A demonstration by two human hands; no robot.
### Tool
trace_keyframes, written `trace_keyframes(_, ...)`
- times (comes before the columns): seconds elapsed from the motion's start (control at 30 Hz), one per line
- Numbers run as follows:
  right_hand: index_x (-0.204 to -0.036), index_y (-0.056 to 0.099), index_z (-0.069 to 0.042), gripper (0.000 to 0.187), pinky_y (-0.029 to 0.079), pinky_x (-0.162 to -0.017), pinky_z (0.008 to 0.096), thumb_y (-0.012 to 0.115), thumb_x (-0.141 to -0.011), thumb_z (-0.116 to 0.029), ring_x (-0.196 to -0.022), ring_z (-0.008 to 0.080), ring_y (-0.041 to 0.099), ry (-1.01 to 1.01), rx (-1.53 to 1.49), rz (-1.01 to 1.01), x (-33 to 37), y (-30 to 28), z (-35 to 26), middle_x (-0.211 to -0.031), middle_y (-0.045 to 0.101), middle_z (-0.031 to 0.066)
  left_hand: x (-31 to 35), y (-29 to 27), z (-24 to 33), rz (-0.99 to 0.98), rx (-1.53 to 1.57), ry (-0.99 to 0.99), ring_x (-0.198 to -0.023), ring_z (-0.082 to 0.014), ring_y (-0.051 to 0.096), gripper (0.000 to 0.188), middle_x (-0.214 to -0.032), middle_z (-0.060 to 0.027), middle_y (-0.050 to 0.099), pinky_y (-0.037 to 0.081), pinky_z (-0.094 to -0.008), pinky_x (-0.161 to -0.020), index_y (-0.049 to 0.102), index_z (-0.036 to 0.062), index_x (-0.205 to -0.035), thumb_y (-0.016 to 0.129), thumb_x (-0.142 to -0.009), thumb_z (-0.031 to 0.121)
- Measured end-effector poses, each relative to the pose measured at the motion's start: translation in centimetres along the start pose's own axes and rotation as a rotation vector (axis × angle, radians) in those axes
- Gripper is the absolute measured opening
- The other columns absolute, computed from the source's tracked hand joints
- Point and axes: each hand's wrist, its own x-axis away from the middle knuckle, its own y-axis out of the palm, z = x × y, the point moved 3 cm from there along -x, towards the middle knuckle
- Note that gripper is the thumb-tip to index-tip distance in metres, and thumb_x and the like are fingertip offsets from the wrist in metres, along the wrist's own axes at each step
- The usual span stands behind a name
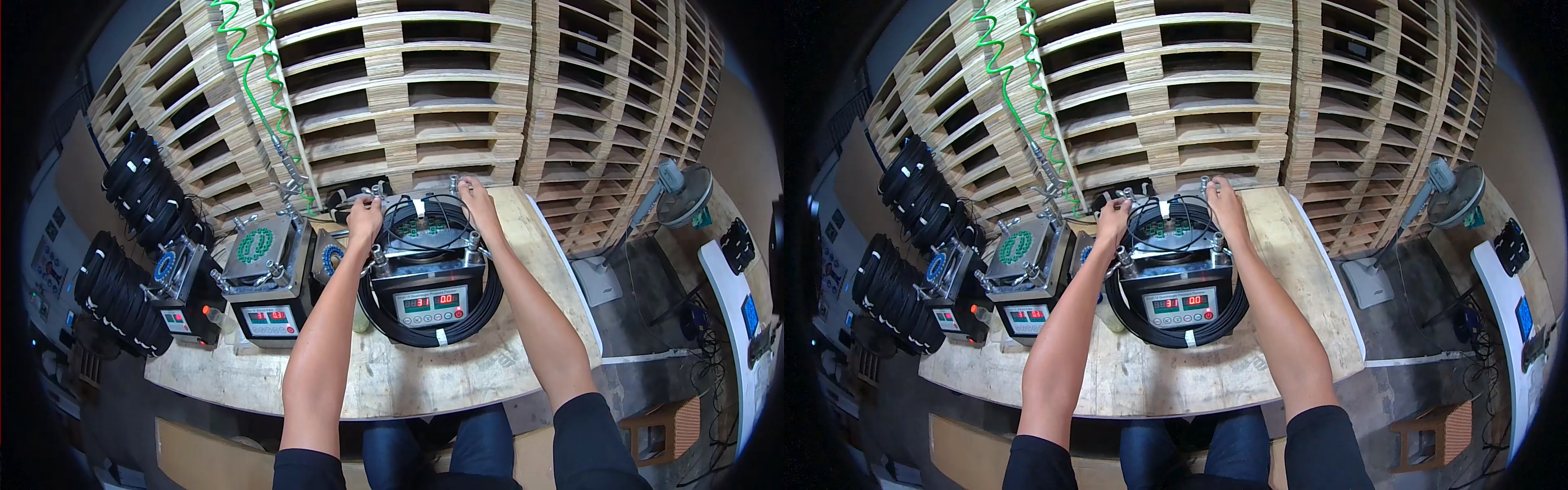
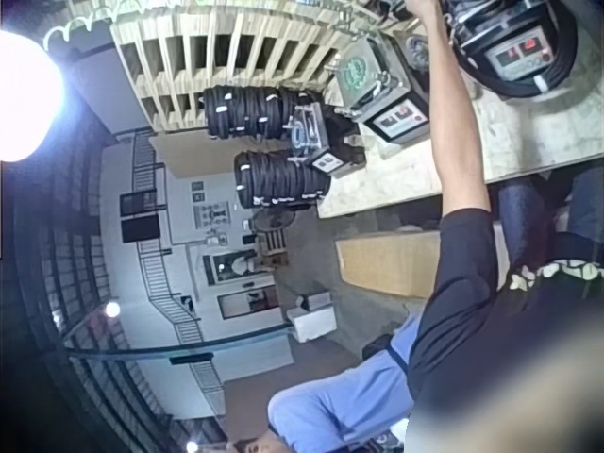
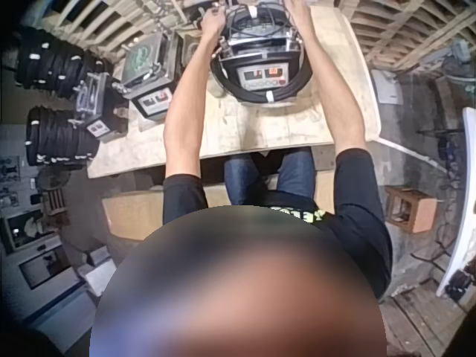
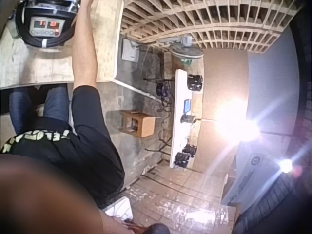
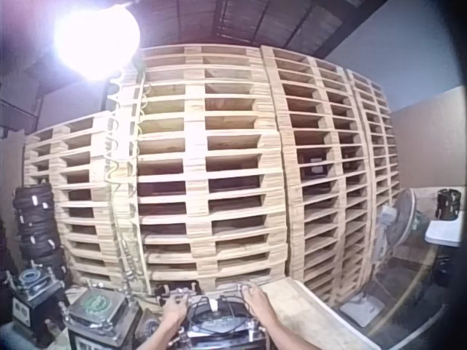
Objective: The recorder operates a factory machine to process or coil wire/cable.
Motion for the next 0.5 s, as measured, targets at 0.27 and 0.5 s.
trace_keyframes(0.27, -0.133, 0.055, -0.008, 0.053, 0.049, -0.091, 0.046, 0.049, -0.095, -0.045, -0.107, 0.0429, 0.063, 0.029, 0.179, 0.066, -0.9, -0.3, 1.1, -0.106, 0.066, 0.0308, -0.7, 0.7, -0.5, -0.05, 0.008, 0.0, -0.113, -0.041, 0.061, 0.05, -0.116, -0.026, 0.065, 0.046, -0.0428, -0.097, 0.064, 0.0001, -0.119, 0.057, -0.093, 0.042)
trace_keyframes(0.5, -0.121, 0.06, -0.003, 0.047, 0.05, -0.083, 0.0379, 0.049, -0.098, -0.043, -0.097, 0.0339, 0.068, -0.067, 0.134, 0.004, -0.9, 0.1, 1.0, -0.102, 0.069, 0.0191, -0.8, 0.3, -0.6, -0.021, 0.003, -0.044, -0.115, -0.0413, 0.06, 0.059, -0.118, -0.028, 0.064, 0.046, -0.042, -0.099, 0.06, -0.0034, -0.123, 0.058, -0.092, 0.046)
